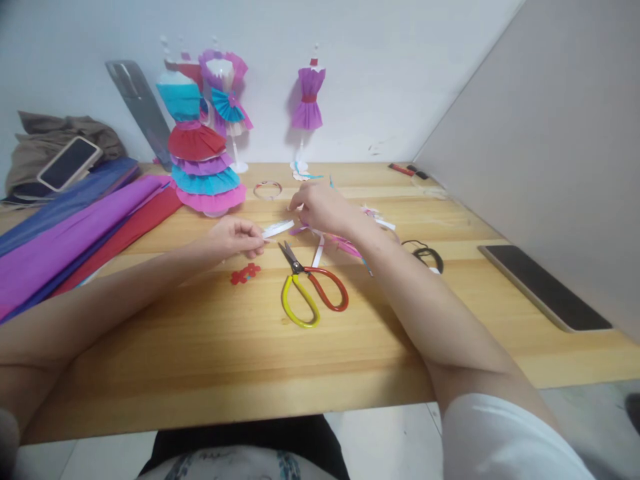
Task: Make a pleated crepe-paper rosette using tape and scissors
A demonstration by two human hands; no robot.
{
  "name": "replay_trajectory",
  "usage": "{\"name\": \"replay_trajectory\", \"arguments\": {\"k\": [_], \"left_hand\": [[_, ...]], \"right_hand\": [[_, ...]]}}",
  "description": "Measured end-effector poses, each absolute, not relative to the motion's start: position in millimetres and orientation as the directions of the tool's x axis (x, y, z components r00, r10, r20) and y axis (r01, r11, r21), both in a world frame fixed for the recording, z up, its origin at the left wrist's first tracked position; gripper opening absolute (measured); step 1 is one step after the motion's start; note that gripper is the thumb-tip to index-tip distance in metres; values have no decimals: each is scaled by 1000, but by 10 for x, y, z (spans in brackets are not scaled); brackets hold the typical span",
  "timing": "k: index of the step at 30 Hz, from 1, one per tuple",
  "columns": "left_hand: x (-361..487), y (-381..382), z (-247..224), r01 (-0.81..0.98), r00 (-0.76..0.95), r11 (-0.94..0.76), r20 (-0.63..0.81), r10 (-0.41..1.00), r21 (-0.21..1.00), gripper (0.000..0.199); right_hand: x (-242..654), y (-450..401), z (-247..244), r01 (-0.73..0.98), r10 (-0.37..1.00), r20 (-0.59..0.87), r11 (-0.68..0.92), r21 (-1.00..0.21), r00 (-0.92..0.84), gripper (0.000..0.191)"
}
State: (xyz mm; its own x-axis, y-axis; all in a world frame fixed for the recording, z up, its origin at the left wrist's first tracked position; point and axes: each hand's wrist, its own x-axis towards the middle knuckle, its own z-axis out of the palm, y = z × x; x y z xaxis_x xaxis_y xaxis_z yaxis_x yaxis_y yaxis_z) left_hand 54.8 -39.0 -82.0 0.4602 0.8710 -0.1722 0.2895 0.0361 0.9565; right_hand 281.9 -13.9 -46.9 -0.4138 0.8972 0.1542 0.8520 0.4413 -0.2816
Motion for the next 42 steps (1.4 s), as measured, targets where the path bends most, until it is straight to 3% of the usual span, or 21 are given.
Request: {"name": "replay_trajectory", "arguments": {"k": [7, 10, 15, 21, 22, 26, 28, 30, 38, 42], "left_hand": [[546, -422, -856, 283, 520, -13, -142, 842, 959, 21], [545, -424, -828, 267, 504, 20, -157, 849, 963, 24], [523, -403, -792, 181, 465, 25, -108, 879, 983, 17], [510, -398, -779, 151, 425, -22, -44, 904, 988, 13], [512, -401, -770, 150, 418, -25, -40, 907, 988, 13], [523, -431, -706, 156, 402, -27, -38, 915, 987, 13], [528, -456, -663, 171, 389, -26, -43, 920, 985, 13], [535, -485, -618, 192, 372, -16, -58, 927, 981, 14], [559, -530, -531, 216, 343, -1, -75, 936, 976, 19], [546, -496, -543, 204, 335, 3, -73, 940, 979, 20]], "right_hand": [[2771, -160, -517, 744, 848, 18, 475, -470, -529, 33], [2780, -143, -522, 767, 878, 94, 459, -449, -470, 30], [2849, -107, -507, 883, 959, 172, 274, -381, -224, 15], [2822, -133, -482, 872, 916, 315, 353, -339, -249, 19], [2805, -150, -472, 868, 922, 318, 336, -366, -223, 14], [2752, -248, -424, 698, 937, 193, 346, -626, -292, 34], [2734, -302, -403, 546, 908, 145, 358, -757, -393, 24], [2712, -353, -389, 454, 870, 137, 375, -809, -474, 17], [2685, -393, -371, 458, 835, 177, 448, -767, -521, 21], [2769, -437, -281, 636, 883, 50, 375, -674, -467, 17]]}}
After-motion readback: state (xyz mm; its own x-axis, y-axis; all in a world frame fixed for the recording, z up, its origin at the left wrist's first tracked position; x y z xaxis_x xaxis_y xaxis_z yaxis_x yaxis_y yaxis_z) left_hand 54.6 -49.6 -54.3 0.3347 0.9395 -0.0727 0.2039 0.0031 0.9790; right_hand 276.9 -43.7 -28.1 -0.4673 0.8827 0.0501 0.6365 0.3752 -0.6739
